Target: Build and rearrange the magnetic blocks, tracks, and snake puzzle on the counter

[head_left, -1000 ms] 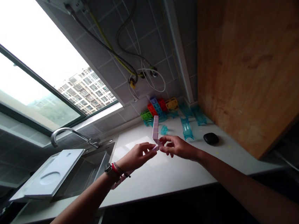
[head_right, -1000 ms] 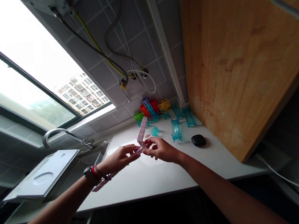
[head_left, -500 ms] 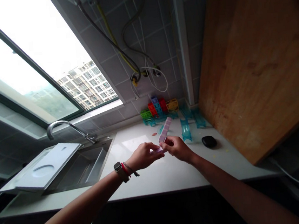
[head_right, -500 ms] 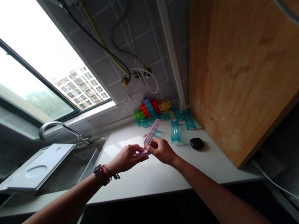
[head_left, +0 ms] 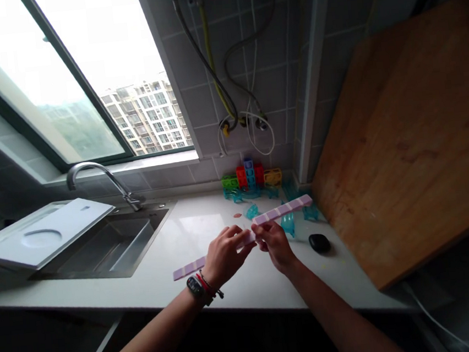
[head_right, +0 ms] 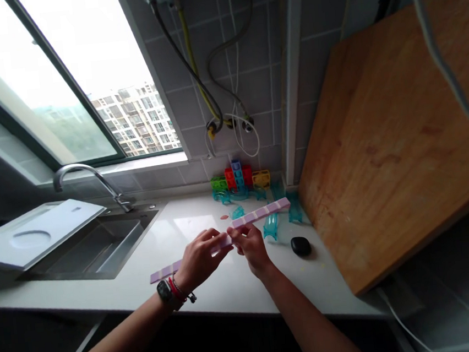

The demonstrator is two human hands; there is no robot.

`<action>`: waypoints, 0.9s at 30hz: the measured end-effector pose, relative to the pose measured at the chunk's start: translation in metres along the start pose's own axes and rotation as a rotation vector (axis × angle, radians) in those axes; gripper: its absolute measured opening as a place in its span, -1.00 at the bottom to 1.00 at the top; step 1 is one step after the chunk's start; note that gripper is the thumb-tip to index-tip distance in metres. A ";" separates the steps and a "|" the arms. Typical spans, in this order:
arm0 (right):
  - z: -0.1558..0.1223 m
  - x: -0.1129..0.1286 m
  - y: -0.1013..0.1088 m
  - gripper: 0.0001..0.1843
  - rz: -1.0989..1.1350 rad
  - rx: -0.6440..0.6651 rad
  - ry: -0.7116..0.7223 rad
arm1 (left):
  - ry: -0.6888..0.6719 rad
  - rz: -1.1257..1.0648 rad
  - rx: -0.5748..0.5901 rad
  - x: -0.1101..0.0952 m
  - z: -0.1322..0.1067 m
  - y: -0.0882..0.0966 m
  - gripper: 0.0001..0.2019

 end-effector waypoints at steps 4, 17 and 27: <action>-0.004 0.011 0.009 -0.52 -0.008 0.405 -0.091 | -0.164 -0.473 0.257 -0.001 -0.005 0.013 -0.68; -0.001 0.003 0.002 -0.61 -0.277 0.203 0.097 | 0.043 -0.264 0.069 0.021 -0.007 0.022 -0.70; -0.006 0.027 0.013 -0.60 -0.764 0.217 0.234 | 0.050 -0.024 0.107 0.018 -0.009 0.013 -0.66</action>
Point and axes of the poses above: each hand's wrist, its own z-axis towards the middle knuckle, its own y-axis out of the back of the hand, x = y × z, the point moved 4 cm from there along z, towards the middle knuckle, and after that the axes turned 14 degrees about x, right-handed, at the moved point
